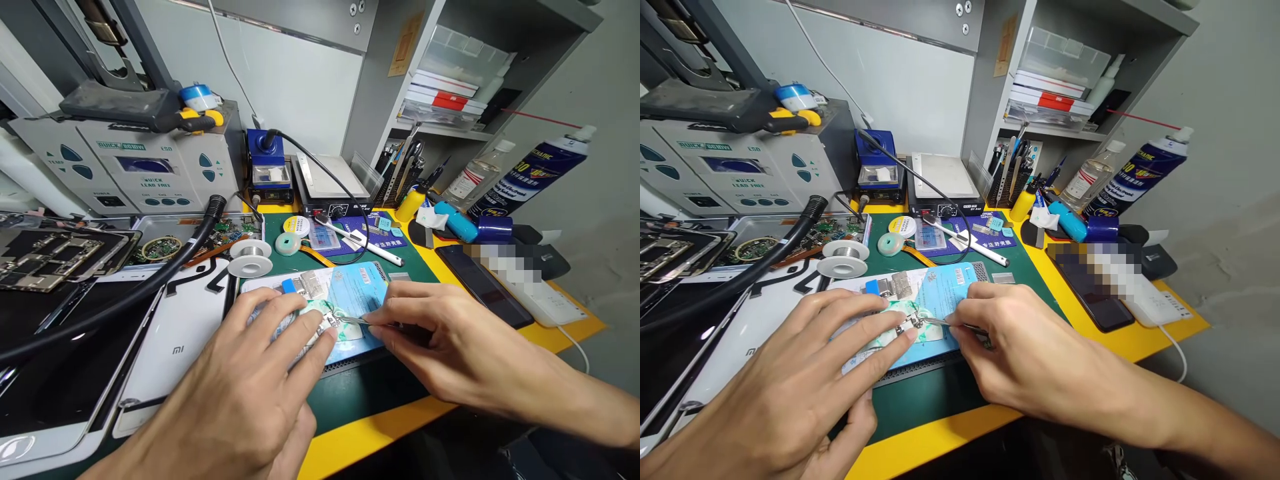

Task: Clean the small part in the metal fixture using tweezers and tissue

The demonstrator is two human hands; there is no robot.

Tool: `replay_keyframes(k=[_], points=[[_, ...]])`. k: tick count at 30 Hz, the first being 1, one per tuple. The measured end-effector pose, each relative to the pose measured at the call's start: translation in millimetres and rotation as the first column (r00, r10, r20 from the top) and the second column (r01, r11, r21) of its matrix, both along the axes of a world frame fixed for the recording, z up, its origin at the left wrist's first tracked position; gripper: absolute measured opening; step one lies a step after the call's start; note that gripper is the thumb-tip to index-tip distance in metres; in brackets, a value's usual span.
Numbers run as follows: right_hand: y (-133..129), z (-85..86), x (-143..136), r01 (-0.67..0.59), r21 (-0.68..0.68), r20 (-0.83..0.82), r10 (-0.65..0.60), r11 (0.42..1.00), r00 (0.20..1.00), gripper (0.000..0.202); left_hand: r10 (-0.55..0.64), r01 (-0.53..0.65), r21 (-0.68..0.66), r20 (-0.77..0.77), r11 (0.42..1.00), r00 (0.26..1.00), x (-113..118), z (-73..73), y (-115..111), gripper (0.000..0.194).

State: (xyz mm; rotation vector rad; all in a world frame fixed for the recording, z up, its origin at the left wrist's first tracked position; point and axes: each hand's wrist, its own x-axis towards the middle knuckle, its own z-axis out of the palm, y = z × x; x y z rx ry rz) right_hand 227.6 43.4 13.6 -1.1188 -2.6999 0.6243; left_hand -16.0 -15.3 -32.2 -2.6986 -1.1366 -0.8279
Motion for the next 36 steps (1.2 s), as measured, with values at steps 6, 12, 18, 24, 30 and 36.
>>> replay_keyframes(k=[6, 12, 18, 24, 30, 36], points=[[-0.7, 0.1, -1.2, 0.008, 0.011, -0.002, -0.008, 1.000, 1.000, 0.023, -0.040, 0.040, 0.006, 0.025, 0.999, 0.999, -1.3, -4.8, 2.8, 0.042], [-1.0, 0.2, -1.1, 0.002, 0.013, -0.020, -0.002, 1.000, 1.000, 0.016, 0.002, -0.002, -0.021, 0.016, 1.000, 1.000, 0.6, -3.1, -1.8, 0.039], [-1.1, -0.1, -0.9, 0.005, 0.025, -0.021, -0.005, 1.000, 1.000, 0.020, 0.019, -0.019, -0.026, 0.005, 0.999, 1.000, 0.4, -4.1, -3.2, 0.038], [-0.8, 4.1, -0.2, 0.019, -0.007, -0.010, -0.019, 1.000, 1.000, 0.017, 0.024, -0.023, -0.014, 0.025, 1.000, 0.999, 0.7, -2.8, -3.0, 0.036], [3.9, 4.1, -0.1, 0.099, -0.075, -0.016, -0.101, 0.992, 0.995, 0.017, -0.025, 0.025, -0.008, 0.038, 1.000, 0.999, -0.6, -3.1, -0.2, 0.044], [11.2, -2.3, 7.5, 0.249, -0.260, -0.058, -0.272, 0.933, 0.960, 0.017, 0.006, 0.007, -0.058, 0.225, 0.998, 0.974, 0.0, -2.3, 0.7, 0.035]])
